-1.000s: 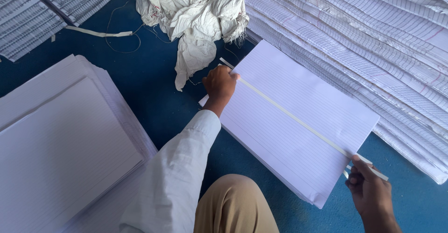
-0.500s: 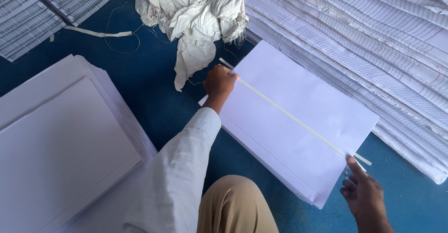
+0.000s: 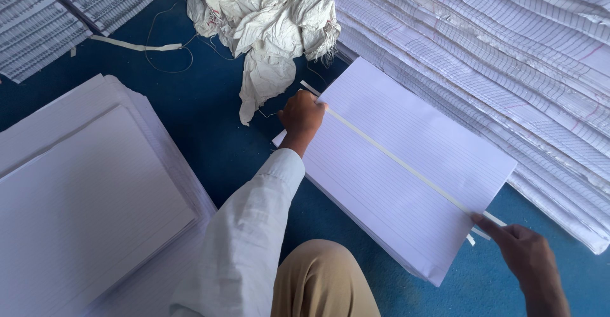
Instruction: The person folds stacks of lined paper in half, aligns the edges, and secures them with white plastic strips. The person then places the bound stacks onto a growing pile of finished notebooks.
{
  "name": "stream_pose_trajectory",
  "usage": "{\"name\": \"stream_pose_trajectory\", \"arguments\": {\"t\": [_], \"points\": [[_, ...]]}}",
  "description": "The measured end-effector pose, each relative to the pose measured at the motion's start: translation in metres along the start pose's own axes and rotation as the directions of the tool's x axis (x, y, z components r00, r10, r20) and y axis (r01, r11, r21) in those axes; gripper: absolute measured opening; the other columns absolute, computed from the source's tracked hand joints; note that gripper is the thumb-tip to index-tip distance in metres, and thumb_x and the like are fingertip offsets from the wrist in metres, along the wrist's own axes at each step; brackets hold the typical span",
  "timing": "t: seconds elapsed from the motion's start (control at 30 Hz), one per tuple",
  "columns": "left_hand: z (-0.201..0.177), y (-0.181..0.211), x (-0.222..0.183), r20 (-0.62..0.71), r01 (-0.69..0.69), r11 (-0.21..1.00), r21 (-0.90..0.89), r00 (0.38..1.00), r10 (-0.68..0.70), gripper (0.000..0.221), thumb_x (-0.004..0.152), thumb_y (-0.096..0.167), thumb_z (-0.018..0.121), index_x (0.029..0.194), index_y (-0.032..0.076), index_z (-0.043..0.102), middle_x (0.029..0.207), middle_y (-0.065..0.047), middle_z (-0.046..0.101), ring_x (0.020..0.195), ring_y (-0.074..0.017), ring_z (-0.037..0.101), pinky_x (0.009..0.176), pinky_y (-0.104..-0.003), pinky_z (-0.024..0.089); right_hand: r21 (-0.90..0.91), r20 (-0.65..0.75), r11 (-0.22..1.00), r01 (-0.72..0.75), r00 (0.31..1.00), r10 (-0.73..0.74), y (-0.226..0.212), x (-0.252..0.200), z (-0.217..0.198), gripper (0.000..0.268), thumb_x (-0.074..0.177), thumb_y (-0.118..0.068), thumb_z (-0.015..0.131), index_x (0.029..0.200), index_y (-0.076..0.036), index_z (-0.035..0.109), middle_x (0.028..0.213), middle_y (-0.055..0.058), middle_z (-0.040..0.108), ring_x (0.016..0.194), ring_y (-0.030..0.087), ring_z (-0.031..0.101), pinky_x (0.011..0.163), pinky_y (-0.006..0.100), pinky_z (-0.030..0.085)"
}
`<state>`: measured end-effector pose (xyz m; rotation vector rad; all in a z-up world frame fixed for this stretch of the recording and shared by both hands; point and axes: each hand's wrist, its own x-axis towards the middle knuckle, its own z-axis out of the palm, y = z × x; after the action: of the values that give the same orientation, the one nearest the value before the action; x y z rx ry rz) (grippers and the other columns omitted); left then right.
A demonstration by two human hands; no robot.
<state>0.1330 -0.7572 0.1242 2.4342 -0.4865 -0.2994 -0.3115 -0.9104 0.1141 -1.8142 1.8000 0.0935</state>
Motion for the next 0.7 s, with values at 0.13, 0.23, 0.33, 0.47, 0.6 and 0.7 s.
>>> {"name": "stream_pose_trajectory", "arguments": {"t": [0.13,0.23,0.33,0.47,0.6,0.7], "points": [[-0.002,0.000,-0.001,-0.021,-0.014,1.000,0.006,1.000,0.014,0.022,0.086,0.032,0.075,0.096,0.013,0.075,0.106,-0.007,0.076,0.105,-0.0278,0.070,0.103,-0.054,0.040,-0.268,-0.082,0.963,-0.003,0.996,-0.020,0.002,0.008,0.000,0.087,0.074,-0.085,0.069,0.109,-0.005,0.077,0.092,0.018,0.072,0.094,0.033,0.072,0.085,0.052,0.055],[-0.002,0.000,0.000,0.014,0.011,1.000,0.002,1.000,-0.011,0.023,0.086,0.033,0.075,0.097,0.014,0.076,0.107,-0.007,0.077,0.106,-0.0273,0.070,0.105,-0.054,0.039,-0.292,-0.008,0.954,0.065,0.997,-0.071,0.008,0.020,0.006,0.083,0.084,-0.082,0.060,0.104,-0.003,0.077,0.093,0.020,0.074,0.095,0.035,0.075,0.085,0.050,0.059],[-0.001,0.000,0.000,0.004,0.014,1.000,-0.027,1.000,-0.014,0.026,0.083,0.034,0.076,0.100,0.013,0.075,0.106,-0.006,0.076,0.107,-0.0270,0.070,0.104,-0.053,0.040,-0.181,0.075,0.953,0.242,0.970,-0.232,0.019,0.038,0.021,0.069,0.094,-0.069,0.051,0.105,-0.006,0.078,0.097,0.016,0.075,0.096,0.034,0.072,0.085,0.049,0.057],[0.000,-0.002,0.003,0.017,0.044,0.999,-0.022,0.999,-0.044,0.028,0.083,0.034,0.076,0.102,0.013,0.074,0.110,-0.008,0.075,0.109,-0.0296,0.069,0.102,-0.053,0.043,-0.335,0.064,0.594,0.732,0.646,-0.760,0.029,0.050,0.038,0.044,0.093,-0.043,0.039,0.102,-0.015,0.072,0.098,0.003,0.076,0.089,0.020,0.073,0.077,0.035,0.059],[0.006,-0.002,0.005,0.045,0.028,1.000,0.001,0.999,-0.028,0.028,0.086,0.032,0.073,0.105,0.012,0.073,0.116,-0.008,0.073,0.112,-0.0298,0.067,0.102,-0.054,0.044,-0.089,0.087,0.925,0.370,0.928,-0.362,0.025,0.051,0.039,0.044,0.101,-0.035,0.042,0.103,-0.009,0.078,0.099,0.013,0.073,0.092,0.030,0.073,0.082,0.044,0.057],[0.005,-0.002,0.007,0.060,0.022,1.000,0.012,0.998,-0.023,0.029,0.088,0.031,0.069,0.109,0.012,0.071,0.118,-0.009,0.072,0.115,-0.0293,0.066,0.104,-0.055,0.043,-0.025,0.071,0.890,0.456,0.888,-0.454,0.019,0.042,0.036,0.047,0.104,-0.037,0.042,0.100,-0.006,0.077,0.097,0.013,0.073,0.091,0.029,0.071,0.082,0.042,0.057]]}}
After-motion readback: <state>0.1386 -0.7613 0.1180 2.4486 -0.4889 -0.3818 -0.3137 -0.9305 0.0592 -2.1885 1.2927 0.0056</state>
